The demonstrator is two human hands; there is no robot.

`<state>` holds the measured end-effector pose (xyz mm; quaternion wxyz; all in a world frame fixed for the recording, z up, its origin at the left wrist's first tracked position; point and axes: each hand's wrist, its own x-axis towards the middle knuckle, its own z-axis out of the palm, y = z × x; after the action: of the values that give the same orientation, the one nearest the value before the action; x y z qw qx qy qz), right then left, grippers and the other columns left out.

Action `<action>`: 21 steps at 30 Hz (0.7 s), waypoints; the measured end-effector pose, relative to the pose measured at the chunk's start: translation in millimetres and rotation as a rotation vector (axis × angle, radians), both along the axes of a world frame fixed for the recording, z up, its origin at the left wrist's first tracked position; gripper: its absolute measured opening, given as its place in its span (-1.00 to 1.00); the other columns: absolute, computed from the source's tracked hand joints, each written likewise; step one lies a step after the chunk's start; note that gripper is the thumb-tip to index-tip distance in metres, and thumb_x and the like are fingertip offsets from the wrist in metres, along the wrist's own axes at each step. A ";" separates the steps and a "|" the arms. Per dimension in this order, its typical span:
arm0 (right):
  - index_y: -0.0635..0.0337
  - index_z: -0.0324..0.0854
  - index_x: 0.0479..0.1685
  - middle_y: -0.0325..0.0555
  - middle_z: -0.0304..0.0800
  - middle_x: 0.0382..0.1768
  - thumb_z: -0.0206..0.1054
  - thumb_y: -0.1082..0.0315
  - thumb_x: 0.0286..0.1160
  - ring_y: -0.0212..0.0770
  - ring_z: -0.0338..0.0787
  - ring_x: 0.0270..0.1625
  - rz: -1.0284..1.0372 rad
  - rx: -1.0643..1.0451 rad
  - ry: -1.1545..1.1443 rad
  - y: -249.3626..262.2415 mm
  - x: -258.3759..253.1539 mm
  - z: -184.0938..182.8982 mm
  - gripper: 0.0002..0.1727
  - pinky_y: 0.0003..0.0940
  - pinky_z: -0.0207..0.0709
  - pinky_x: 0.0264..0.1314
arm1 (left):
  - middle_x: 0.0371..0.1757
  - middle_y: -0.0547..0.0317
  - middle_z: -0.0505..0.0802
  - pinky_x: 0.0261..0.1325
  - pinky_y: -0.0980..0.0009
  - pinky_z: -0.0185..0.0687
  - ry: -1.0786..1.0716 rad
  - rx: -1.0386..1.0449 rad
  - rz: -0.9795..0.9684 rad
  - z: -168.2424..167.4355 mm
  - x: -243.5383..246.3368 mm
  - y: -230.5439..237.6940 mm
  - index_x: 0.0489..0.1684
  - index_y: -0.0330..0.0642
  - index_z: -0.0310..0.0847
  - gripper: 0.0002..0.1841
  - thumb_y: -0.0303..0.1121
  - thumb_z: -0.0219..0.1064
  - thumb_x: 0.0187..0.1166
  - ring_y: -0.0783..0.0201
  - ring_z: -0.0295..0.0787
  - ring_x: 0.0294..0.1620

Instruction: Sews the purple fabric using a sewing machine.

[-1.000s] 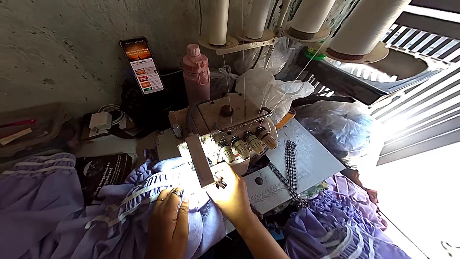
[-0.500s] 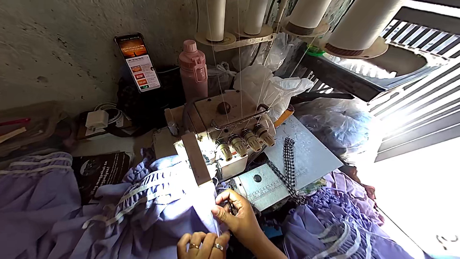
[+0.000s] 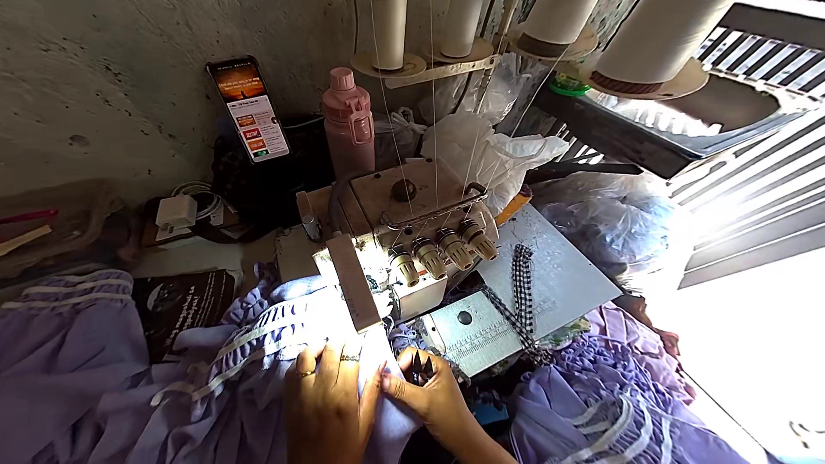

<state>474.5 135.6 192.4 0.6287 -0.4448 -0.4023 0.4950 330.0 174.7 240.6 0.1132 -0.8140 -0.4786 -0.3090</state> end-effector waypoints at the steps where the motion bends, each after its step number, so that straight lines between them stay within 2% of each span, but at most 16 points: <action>1: 0.07 0.65 -0.38 -0.50 0.64 -0.51 0.60 0.42 0.19 -0.70 0.57 -0.47 0.001 -0.015 0.012 0.0 -0.6 0.2 -0.81 -0.78 0.44 -0.39 | 0.02 0.02 0.91 0.12 0.13 0.48 0.014 0.005 0.004 -0.8 0.9 -1.5 -0.03 -0.13 0.88 -0.46 0.08 0.04 0.68 -0.06 0.72 0.04; 3: 0.16 0.59 -0.05 -0.49 0.61 -0.48 0.60 0.45 0.16 -0.66 0.57 -0.47 0.039 -0.062 0.045 1.0 -0.5 1.5 -0.64 -0.76 0.46 -0.37 | 0.07 0.08 0.91 0.17 0.14 0.43 0.030 0.022 0.008 -3.0 1.9 -3.4 0.05 -0.04 0.87 -0.49 0.05 0.01 0.71 -0.03 0.71 0.08; 4: 0.21 0.60 0.02 -0.48 0.61 -0.48 0.59 0.46 0.17 -0.63 0.58 -0.46 0.063 -0.089 0.074 1.1 -0.3 2.7 -0.60 -0.73 0.49 -0.35 | 0.06 0.08 0.91 0.19 0.14 0.42 0.040 0.031 0.008 -3.9 1.8 -3.8 0.06 -0.02 0.88 -0.50 0.02 0.00 0.73 -0.03 0.70 0.09; 5: 0.20 0.65 -0.05 -0.46 0.65 -0.48 0.59 0.45 0.19 -0.62 0.61 -0.45 0.075 -0.105 0.088 1.1 -0.3 3.4 -0.67 -0.71 0.51 -0.34 | 0.05 0.08 0.91 0.22 0.14 0.42 0.052 0.037 0.007 -4.2 1.5 -3.6 0.07 0.00 0.88 -0.50 0.00 -0.02 0.74 -0.03 0.70 0.10; 6: 0.14 0.68 -0.24 -0.47 0.67 -0.51 0.58 0.43 0.22 -0.65 0.61 -0.46 0.081 -0.108 0.081 1.2 -0.7 4.3 -0.81 -0.72 0.49 -0.36 | 0.04 0.06 0.91 0.25 0.12 0.42 0.062 0.039 0.007 -4.2 1.2 -2.9 0.06 0.02 0.89 -0.51 -0.02 -0.03 0.76 -0.05 0.71 0.12; 7: 0.10 0.67 -0.37 -0.47 0.66 -0.52 0.57 0.42 0.27 -0.66 0.59 -0.48 0.090 -0.100 0.069 1.7 -1.1 4.8 -0.86 -0.73 0.46 -0.38 | 0.02 0.05 0.91 0.27 0.11 0.44 0.070 0.031 0.006 -3.6 0.4 -1.8 0.05 0.04 0.90 -0.52 -0.04 -0.03 0.76 -0.07 0.72 0.14; 10: 0.07 0.63 -0.42 -0.48 0.63 -0.54 0.54 0.39 0.35 -0.66 0.59 -0.48 0.074 -0.051 0.020 5.4 -2.4 6.2 -0.85 -0.74 0.46 -0.38 | -0.03 -0.08 0.89 0.27 0.03 0.50 0.050 -0.036 -0.022 0.6 -5.7 6.7 -0.04 0.02 0.92 -0.49 -0.02 -0.05 0.77 -0.18 0.73 0.17; 13: 0.08 0.63 -0.41 -0.49 0.59 -0.54 0.53 0.37 0.36 -0.68 0.54 -0.49 0.029 -0.015 -0.033 11.1 -4.8 7.6 -0.85 -0.76 0.42 -0.39 | -0.01 -0.26 0.88 0.30 -0.01 0.55 -0.005 -0.074 -0.059 6.0 -13.5 23.2 -0.25 -0.32 0.77 -0.42 0.06 0.04 0.69 -0.27 0.75 0.23; 14: 0.08 0.62 -0.41 -0.50 0.57 -0.55 0.53 0.37 0.36 -0.70 0.52 -0.49 0.014 -0.007 -0.046 12.3 -5.8 8.7 -0.84 -0.77 0.40 -0.40 | 0.03 -0.36 0.86 0.30 -0.02 0.58 -0.020 -0.074 -0.053 6.6 -15.3 29.7 -0.18 -0.47 0.73 -0.37 0.09 0.10 0.63 -0.29 0.76 0.23; 15: 0.07 0.61 -0.41 -0.52 0.55 -0.55 0.53 0.37 0.36 -0.71 0.51 -0.49 0.003 0.000 -0.057 13.3 -6.7 9.4 -0.84 -0.78 0.38 -0.40 | 0.09 -0.43 0.83 0.29 -0.02 0.60 -0.040 -0.081 -0.045 7.0 -16.3 36.1 0.00 -0.59 0.70 -0.30 0.11 0.15 0.55 -0.29 0.77 0.21; 16: 0.06 0.58 -0.41 -0.53 0.53 -0.55 0.54 0.37 0.35 -0.72 0.49 -0.49 -0.005 0.004 -0.059 14.2 -7.7 9.8 -0.82 -0.79 0.36 -0.40 | 0.11 -0.43 0.82 0.28 -0.01 0.61 -0.067 -0.096 -0.045 7.3 -16.9 42.6 0.13 -0.59 0.66 -0.28 0.09 0.20 0.50 -0.27 0.78 0.20; 19: 0.06 0.53 -0.37 -0.51 0.55 -0.51 0.55 0.40 0.32 -0.71 0.51 -0.48 -0.006 -0.003 -0.041 12.2 -10.5 10.0 -0.78 -0.80 0.38 -0.38 | 0.27 -0.29 0.79 0.48 0.07 0.51 -0.203 -0.148 -0.164 5.3 -31.3 52.4 0.35 -0.46 0.56 -0.29 0.08 0.28 0.50 -0.10 0.70 0.38; 21: 0.10 0.58 -0.28 -0.50 0.60 -0.50 0.56 0.42 0.29 -0.71 0.56 -0.46 -0.003 -0.028 -0.034 7.2 -9.6 7.4 -0.79 -0.80 0.44 -0.35 | 0.50 -0.15 0.65 0.68 0.15 0.28 -0.303 -0.124 -0.200 -5.0 -55.6 43.5 0.41 -0.21 0.43 -0.30 0.21 0.32 0.55 0.07 0.47 0.63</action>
<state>464.9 142.8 199.8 0.6163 -0.4625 -0.4052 0.4920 274.4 218.2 235.5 -0.0416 -0.8070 -0.4251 -0.4077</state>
